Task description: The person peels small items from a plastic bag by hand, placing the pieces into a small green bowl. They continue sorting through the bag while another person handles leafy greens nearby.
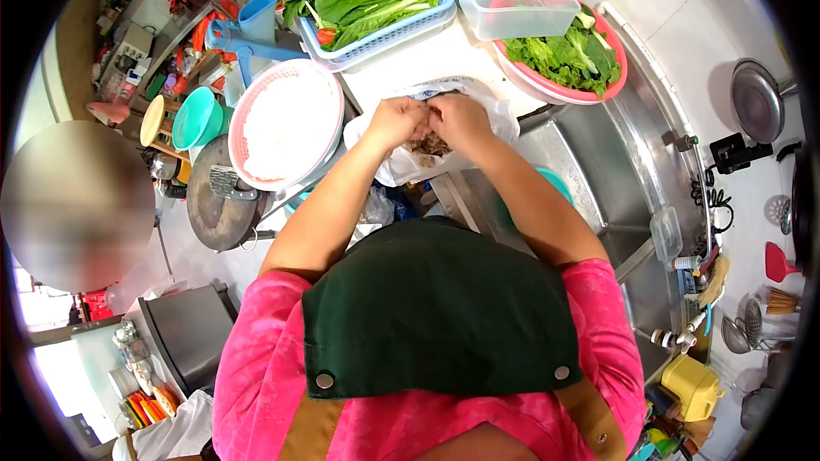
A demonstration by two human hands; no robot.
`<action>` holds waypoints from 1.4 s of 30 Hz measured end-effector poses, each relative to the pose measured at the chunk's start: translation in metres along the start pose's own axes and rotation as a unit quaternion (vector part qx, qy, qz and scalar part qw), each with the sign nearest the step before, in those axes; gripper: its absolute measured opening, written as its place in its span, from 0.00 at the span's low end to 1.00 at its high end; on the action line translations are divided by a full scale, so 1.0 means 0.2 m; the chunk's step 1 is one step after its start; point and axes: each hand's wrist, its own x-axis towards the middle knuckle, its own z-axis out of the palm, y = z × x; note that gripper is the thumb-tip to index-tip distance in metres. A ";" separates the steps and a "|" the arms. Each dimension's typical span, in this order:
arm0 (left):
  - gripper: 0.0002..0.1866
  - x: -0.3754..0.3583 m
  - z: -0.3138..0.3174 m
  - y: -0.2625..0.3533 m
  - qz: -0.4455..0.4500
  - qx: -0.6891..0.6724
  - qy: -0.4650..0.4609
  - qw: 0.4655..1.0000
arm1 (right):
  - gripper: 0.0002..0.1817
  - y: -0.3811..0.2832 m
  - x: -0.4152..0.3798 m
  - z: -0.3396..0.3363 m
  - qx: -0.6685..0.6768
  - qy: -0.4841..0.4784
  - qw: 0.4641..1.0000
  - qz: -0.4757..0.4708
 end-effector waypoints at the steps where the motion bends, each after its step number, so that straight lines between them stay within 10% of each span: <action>1: 0.11 0.00 0.01 0.05 0.024 0.011 -0.009 1.000 | 0.06 0.00 0.03 -0.02 0.000 -0.003 1.000 0.001; 12: 0.12 0.09 -0.02 0.18 0.106 0.280 0.002 0.954 | 0.04 -0.03 0.14 -0.10 -0.169 -0.017 0.981 -0.091; 21: 0.10 0.04 -0.06 0.11 0.146 0.364 -0.029 0.919 | 0.09 0.03 0.07 0.01 0.102 -0.047 0.989 0.099; 26: 0.11 0.02 -0.06 0.07 0.142 0.344 -0.038 0.927 | 0.13 0.02 0.04 0.05 0.384 -0.062 0.866 0.315; 32: 0.10 -0.02 -0.10 0.03 0.142 0.330 -0.004 0.933 | 0.14 0.07 0.02 0.02 0.265 -0.100 0.893 0.349; 36: 0.09 -0.04 -0.15 0.00 0.049 0.228 0.009 0.972 | 0.14 0.14 -0.07 0.05 0.067 -0.166 0.983 0.043; 39: 0.09 -0.03 -0.12 0.00 0.070 0.224 0.020 0.972 | 0.13 0.14 -0.07 0.10 0.075 -0.065 0.994 -0.038; 42: 0.09 0.00 -0.07 0.01 0.139 0.228 0.012 0.964 | 0.11 0.00 -0.01 -0.03 0.100 -0.057 0.991 0.071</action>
